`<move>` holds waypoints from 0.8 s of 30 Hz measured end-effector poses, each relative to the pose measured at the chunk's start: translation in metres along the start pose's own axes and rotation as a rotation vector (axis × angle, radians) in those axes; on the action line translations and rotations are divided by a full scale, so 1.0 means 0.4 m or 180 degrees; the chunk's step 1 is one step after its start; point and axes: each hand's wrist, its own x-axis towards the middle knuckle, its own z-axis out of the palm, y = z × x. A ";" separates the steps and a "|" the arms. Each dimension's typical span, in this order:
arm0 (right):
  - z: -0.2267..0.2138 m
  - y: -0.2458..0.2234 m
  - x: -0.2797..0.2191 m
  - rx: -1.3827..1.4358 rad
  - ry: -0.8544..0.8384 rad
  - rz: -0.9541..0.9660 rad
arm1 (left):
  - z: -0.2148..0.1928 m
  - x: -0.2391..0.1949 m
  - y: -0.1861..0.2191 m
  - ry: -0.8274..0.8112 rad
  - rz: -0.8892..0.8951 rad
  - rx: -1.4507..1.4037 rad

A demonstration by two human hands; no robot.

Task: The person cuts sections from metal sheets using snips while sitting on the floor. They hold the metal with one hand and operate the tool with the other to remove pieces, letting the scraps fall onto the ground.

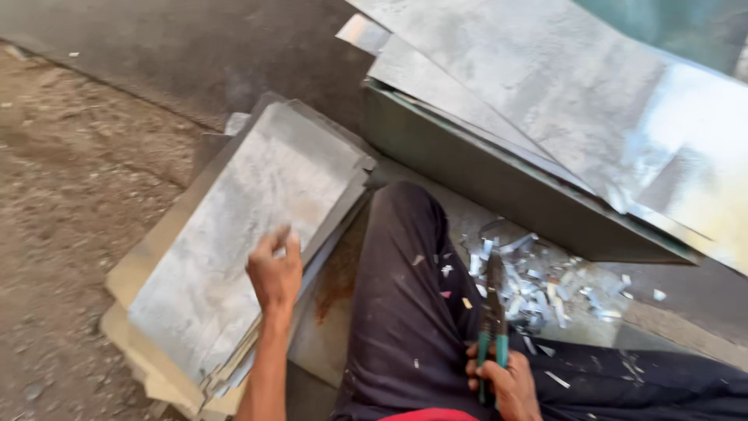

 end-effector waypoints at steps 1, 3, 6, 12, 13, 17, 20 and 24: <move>-0.003 -0.004 -0.007 -0.0085 0.0021 0.0085 | 0.016 0.031 0.041 -0.0202 0.0325 -0.0420; -0.001 -0.017 -0.007 -0.0263 0.0042 0.0230 | 0.072 0.142 0.143 -0.0502 0.0861 -0.0614; 0.004 -0.019 -0.013 -0.0152 -0.0007 0.0150 | 0.202 0.378 0.314 -0.0095 0.2259 -0.0571; -0.026 0.034 0.031 0.0105 0.0051 0.0326 | 0.446 0.781 0.509 -0.0315 0.1732 0.0690; -0.041 0.043 0.038 0.0120 0.0151 0.0428 | 0.470 0.823 0.516 -0.0741 0.1182 0.0983; -0.049 0.062 0.052 0.0000 0.0269 0.0376 | 0.507 0.924 0.518 -0.1016 0.1387 0.1115; -0.040 0.035 0.049 0.0010 0.0303 0.0613 | 0.479 0.902 0.565 -0.0943 0.1481 0.1058; -0.015 -0.025 0.031 -0.0010 0.0181 0.0853 | 0.234 0.740 0.615 -0.1306 0.1032 -0.0106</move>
